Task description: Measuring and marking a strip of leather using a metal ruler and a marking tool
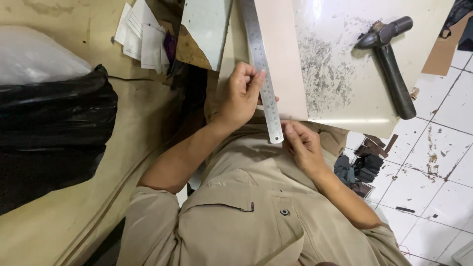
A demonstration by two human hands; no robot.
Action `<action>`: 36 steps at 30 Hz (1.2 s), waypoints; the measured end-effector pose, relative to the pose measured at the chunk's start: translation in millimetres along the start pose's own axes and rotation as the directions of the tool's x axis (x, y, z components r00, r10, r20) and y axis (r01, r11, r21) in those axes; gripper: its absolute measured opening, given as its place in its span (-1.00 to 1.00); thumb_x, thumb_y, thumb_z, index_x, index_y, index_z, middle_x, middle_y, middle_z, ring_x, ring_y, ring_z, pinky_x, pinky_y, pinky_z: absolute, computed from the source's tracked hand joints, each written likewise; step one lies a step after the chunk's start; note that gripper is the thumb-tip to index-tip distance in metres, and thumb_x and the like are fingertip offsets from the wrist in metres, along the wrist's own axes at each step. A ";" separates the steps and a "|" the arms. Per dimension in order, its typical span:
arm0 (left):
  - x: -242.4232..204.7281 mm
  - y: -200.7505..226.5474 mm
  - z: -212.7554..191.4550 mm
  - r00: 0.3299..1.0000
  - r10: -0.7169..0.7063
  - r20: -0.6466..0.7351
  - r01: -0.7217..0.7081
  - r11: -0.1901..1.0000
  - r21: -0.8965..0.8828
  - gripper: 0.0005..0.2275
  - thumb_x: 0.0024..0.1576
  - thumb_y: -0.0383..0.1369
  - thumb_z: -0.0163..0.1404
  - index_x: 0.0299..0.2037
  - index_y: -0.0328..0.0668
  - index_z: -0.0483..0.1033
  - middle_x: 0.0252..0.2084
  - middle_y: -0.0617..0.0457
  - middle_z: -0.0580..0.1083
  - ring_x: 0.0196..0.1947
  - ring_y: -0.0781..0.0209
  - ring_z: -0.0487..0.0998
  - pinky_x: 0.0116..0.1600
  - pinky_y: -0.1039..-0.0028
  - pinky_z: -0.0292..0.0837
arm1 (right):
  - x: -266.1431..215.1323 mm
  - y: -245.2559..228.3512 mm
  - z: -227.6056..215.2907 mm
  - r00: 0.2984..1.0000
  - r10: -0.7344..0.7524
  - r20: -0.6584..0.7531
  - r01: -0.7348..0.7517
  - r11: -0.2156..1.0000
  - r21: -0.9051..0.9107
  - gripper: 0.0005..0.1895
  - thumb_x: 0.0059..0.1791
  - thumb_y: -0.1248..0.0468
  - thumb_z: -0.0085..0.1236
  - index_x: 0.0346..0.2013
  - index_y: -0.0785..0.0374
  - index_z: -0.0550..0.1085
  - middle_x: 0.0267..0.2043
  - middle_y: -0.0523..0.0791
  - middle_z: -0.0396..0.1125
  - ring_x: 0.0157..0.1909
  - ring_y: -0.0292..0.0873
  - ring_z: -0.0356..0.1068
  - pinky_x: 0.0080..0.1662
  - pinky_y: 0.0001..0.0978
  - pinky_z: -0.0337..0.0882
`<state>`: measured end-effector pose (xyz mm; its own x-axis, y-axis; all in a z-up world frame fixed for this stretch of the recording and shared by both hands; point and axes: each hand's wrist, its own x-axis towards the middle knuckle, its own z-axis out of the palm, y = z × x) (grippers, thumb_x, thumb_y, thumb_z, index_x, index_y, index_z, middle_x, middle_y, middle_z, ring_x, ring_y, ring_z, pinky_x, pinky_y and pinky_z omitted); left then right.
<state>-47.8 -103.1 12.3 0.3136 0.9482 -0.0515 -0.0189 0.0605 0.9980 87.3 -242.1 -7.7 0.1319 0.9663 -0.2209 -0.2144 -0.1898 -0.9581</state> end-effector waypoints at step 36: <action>118.6 -8.2 -82.0 0.827 -0.023 0.562 -0.520 0.353 0.778 -0.21 0.40 0.13 0.10 0.53 -0.27 -0.05 0.57 -0.19 0.06 0.57 -0.11 0.01 0.60 0.12 -0.17 | -4.3 25.0 -10.0 0.998 -0.023 -0.060 0.000 0.936 -0.352 -0.74 0.10 0.34 0.15 0.06 0.40 0.49 -0.28 -0.13 0.49 -0.24 -0.34 0.47 -0.12 -0.57 0.51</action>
<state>-88.3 34.5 -5.0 0.7934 0.6070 -0.0443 0.5692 -0.7142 0.4075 91.1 -252.7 -32.5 0.1950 0.9581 -0.2097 0.1396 -0.2387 -0.9610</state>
